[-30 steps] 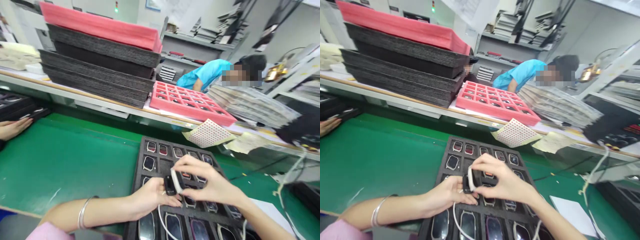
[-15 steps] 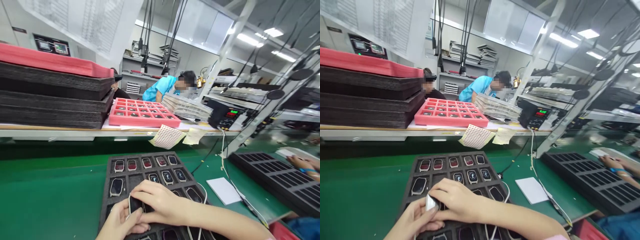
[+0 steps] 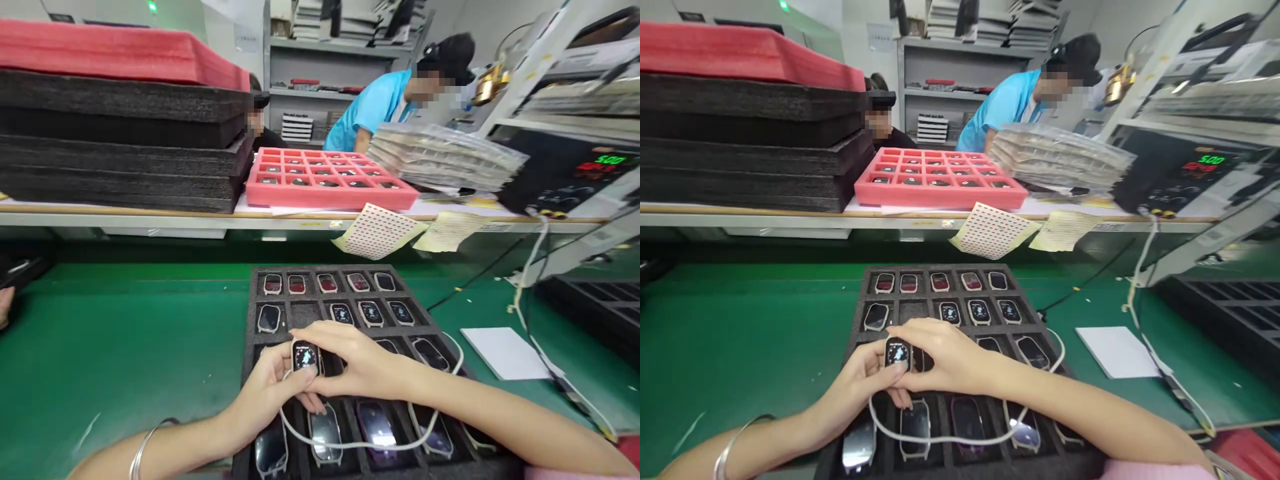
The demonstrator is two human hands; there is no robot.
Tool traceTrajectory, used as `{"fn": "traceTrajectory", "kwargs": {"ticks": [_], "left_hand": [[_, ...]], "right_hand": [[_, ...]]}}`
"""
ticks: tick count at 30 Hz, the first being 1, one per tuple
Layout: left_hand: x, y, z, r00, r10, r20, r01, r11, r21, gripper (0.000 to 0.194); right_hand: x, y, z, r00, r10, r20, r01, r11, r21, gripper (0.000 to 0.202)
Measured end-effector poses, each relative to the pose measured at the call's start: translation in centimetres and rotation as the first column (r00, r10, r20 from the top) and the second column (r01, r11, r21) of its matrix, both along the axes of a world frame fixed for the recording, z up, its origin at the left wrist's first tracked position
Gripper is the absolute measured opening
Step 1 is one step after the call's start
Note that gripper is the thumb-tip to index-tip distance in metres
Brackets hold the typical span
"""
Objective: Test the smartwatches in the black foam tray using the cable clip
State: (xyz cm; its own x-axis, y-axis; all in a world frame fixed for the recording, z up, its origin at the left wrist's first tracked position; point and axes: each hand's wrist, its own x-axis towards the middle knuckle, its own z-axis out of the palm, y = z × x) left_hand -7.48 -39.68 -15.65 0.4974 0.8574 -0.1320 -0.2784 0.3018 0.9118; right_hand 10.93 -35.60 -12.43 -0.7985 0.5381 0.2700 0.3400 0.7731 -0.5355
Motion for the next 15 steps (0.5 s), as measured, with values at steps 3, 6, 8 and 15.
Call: {"fn": "traceTrajectory", "kwargs": {"ticks": [3,6,8,15], "left_hand": [[-0.2,0.2,0.3,1.0,-0.007,-0.03,0.006,1.0,-0.001,0.028],[-0.3,0.1,0.4,0.999,-0.009,-0.037,0.009,1.0,0.006,0.027],[-0.3,0.1,0.4,0.999,-0.028,-0.04,0.028,1.0,0.009,0.028],[-0.4,0.5,0.0,0.99,-0.069,-0.124,0.076,0.995,0.058,0.037]], "right_hand": [[-0.1,0.1,-0.1,1.0,-0.009,-0.021,0.008,1.0,-0.021,0.051],[-0.1,0.0,0.0,1.0,0.003,-0.025,-0.003,1.0,0.004,0.05],[-0.2,-0.2,0.3,1.0,-0.002,-0.01,0.002,0.999,0.052,0.047],[0.1,0.4,1.7,0.998,-0.036,0.047,0.021,0.96,0.281,0.036]]}}
